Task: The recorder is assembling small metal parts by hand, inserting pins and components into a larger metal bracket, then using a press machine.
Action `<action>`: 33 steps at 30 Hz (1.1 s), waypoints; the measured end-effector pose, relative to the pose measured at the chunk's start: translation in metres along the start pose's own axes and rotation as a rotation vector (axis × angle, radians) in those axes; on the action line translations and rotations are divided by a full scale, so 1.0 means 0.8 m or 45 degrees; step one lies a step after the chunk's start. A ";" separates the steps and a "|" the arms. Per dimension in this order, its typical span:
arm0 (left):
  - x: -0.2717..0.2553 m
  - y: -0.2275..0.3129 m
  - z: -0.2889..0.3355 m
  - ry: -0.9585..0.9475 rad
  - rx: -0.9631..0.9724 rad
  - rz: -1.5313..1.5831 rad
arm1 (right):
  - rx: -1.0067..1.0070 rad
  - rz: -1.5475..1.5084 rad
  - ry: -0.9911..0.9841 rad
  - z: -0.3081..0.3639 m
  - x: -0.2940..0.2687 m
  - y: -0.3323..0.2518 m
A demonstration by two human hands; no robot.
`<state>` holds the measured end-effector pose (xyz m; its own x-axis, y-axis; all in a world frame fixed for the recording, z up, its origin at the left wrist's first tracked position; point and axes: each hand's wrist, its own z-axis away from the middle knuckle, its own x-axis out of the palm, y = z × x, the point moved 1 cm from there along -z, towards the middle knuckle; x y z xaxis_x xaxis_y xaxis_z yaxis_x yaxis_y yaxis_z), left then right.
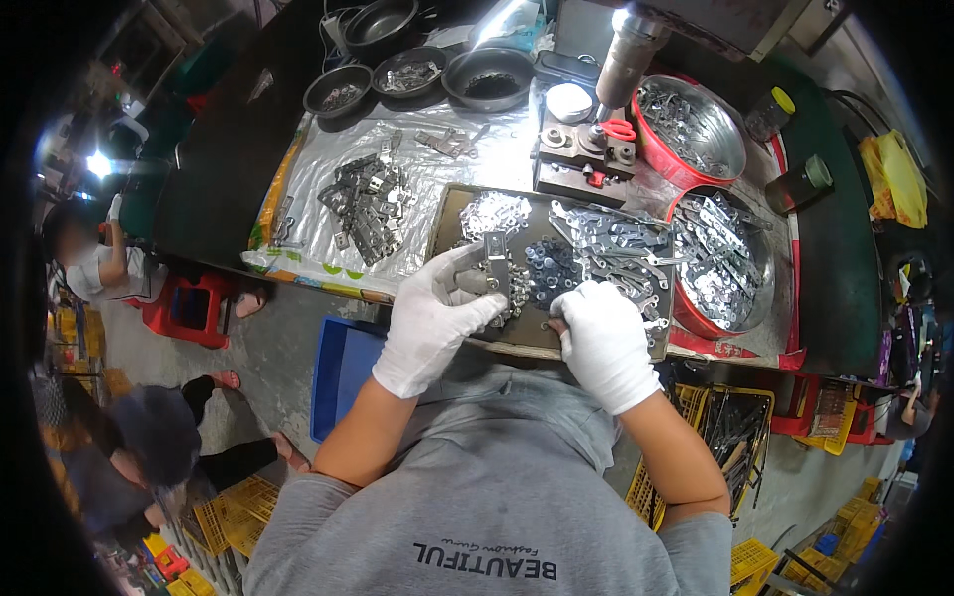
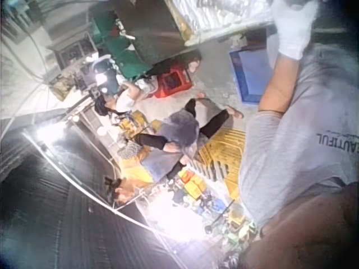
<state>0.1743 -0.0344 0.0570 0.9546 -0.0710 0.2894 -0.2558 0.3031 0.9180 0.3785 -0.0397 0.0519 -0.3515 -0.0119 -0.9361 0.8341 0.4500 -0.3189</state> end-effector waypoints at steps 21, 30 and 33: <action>0.029 -0.015 0.001 -0.189 0.077 -0.130 | 0.331 -0.737 0.125 -0.010 -0.020 -0.026; 0.032 -0.009 -0.002 -0.189 0.111 -0.270 | 0.488 -0.930 0.264 -0.009 -0.010 -0.031; 0.029 -0.008 -0.002 -0.199 0.033 -0.157 | 0.688 -1.255 0.149 -0.011 -0.012 -0.018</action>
<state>0.1987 -0.0366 0.0573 0.9440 -0.2537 0.2110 -0.1441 0.2584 0.9552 0.3657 -0.0382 0.0665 -0.9718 -0.0515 -0.2302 0.2355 -0.1551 -0.9594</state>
